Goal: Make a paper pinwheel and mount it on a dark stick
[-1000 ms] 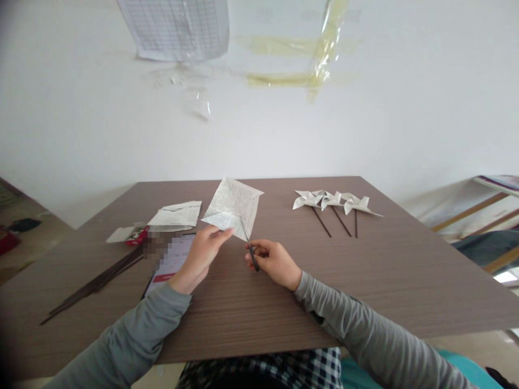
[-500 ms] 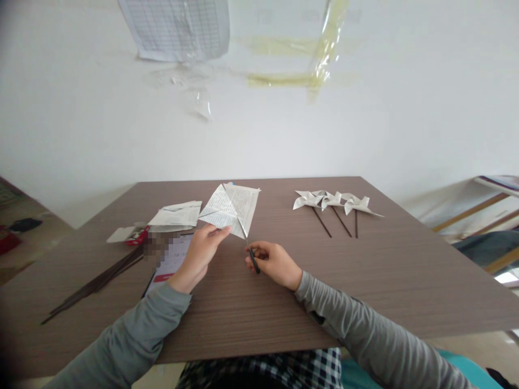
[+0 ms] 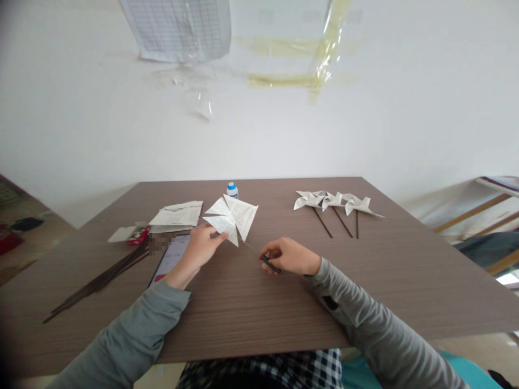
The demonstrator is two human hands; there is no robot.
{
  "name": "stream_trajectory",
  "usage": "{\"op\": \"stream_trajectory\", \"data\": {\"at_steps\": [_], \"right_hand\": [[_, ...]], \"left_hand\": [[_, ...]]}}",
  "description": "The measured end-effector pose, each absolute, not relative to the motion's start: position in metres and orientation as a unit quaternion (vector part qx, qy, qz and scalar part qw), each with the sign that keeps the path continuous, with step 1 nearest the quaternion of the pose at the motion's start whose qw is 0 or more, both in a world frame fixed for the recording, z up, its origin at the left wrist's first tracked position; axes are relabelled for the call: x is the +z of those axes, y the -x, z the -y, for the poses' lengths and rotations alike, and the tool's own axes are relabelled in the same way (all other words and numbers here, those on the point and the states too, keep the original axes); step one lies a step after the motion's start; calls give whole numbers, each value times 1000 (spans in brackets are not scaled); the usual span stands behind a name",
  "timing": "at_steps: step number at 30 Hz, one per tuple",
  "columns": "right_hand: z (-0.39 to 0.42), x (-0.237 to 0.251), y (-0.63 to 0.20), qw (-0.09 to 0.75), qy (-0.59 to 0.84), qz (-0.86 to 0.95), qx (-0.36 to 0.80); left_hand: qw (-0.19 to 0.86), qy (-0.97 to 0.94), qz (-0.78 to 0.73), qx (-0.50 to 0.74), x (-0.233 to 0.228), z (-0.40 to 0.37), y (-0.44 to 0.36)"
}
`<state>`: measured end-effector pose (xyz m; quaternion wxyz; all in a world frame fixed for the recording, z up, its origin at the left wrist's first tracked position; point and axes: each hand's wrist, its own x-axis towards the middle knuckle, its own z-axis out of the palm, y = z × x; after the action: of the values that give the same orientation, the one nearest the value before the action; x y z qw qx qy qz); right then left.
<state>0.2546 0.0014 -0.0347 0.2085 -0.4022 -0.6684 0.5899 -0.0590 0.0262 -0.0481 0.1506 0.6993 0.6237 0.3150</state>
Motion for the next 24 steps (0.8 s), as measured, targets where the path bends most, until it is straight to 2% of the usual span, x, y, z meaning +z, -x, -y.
{"op": "stream_trajectory", "data": {"at_steps": [4, 12, 17, 24], "right_hand": [[-5, -30, -264, 202, 394, 688, 575], [-18, -45, -264, 293, 484, 697, 441], [-22, -55, -263, 298, 517, 702, 388], [-19, -54, -260, 298, 541, 720, 317]], "left_hand": [[132, -709, -636, 274, -52, -27, 60], [121, -733, -634, 214, -57, -20, 52], [96, -735, -646, 179, -50, -13, 50], [26, -722, -664, 194, -49, -10, 51]]}}
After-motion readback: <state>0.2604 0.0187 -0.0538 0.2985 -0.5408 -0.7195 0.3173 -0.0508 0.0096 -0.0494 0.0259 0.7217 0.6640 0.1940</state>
